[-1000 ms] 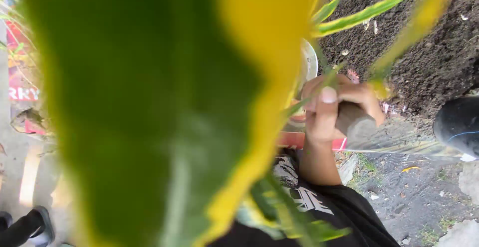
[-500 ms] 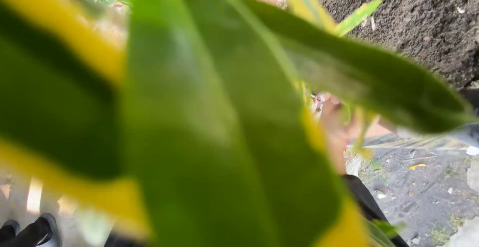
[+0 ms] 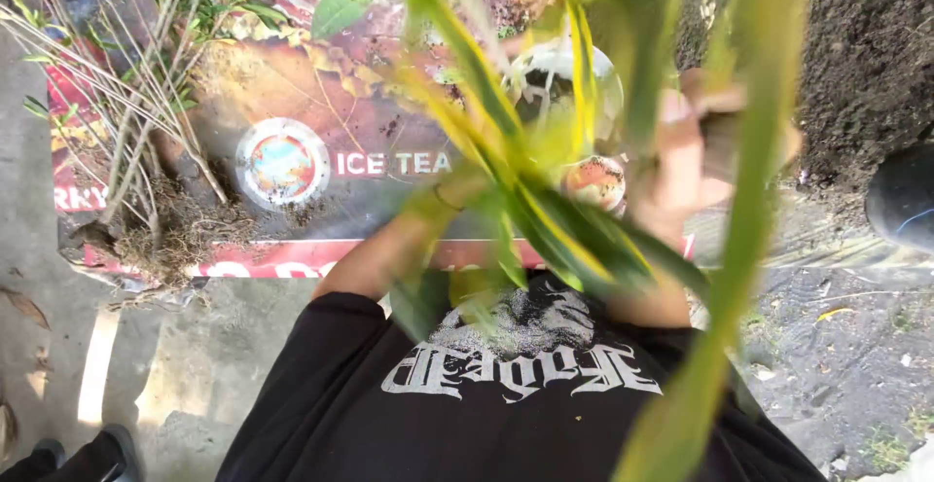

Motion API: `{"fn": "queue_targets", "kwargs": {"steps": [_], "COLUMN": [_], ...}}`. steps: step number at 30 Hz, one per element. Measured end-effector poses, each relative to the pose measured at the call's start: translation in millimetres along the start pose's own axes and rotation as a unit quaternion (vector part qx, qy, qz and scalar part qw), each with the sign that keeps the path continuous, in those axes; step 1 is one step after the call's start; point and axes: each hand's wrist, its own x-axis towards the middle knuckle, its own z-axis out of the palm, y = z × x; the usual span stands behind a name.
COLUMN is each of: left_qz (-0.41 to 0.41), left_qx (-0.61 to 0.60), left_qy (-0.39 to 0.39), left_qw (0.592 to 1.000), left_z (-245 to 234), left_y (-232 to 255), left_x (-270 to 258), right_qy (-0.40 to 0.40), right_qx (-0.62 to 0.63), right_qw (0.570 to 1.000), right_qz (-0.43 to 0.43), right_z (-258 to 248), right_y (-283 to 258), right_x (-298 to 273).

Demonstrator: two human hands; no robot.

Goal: The person holds a small plant upright in a white pot and uses a hand trowel to scoop soil from a pile on the table into the pot around the plant. They then press and firm the soil with a stone, adding more soil with the trowel and pressing again.

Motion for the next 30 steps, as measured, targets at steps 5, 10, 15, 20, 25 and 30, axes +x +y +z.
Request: {"fn": "queue_targets", "kwargs": {"steps": [5,10,15,20,25,30], "left_qz": [-0.023,-0.050,-0.092,-0.127,-0.140,-0.099], "left_qx": [-0.118,-0.187,-0.209,-0.233,-0.265,-0.281], "left_qy": [-0.076,-0.097,-0.091,-0.089,-0.099,-0.130], "left_qw": [0.990,0.976,0.969,0.960,0.949,0.946], "left_z": [-25.1,-3.2,-12.0,-18.7,-22.1,-25.0], "left_y": [-39.0,-101.6,-81.0,-60.2,-64.2,-100.3], "left_x": [23.4,30.5,30.2,32.6,34.2,22.4], "right_qy": [-0.038,-0.056,-0.069,-0.102,-0.097,-0.162], "right_qx": [0.093,0.147,0.140,0.116,0.170,0.210], "right_qw": [0.992,0.981,0.968,0.966,0.964,0.943], "right_qz": [0.072,0.111,0.198,0.209,0.181,0.202], "right_z": [13.7,18.7,22.3,19.1,11.4,6.1], "right_y": [-35.2,-24.0,-38.0,-34.0,-32.1,-31.8], "right_x": [23.2,15.6,16.4,23.4,40.0,36.1]}}
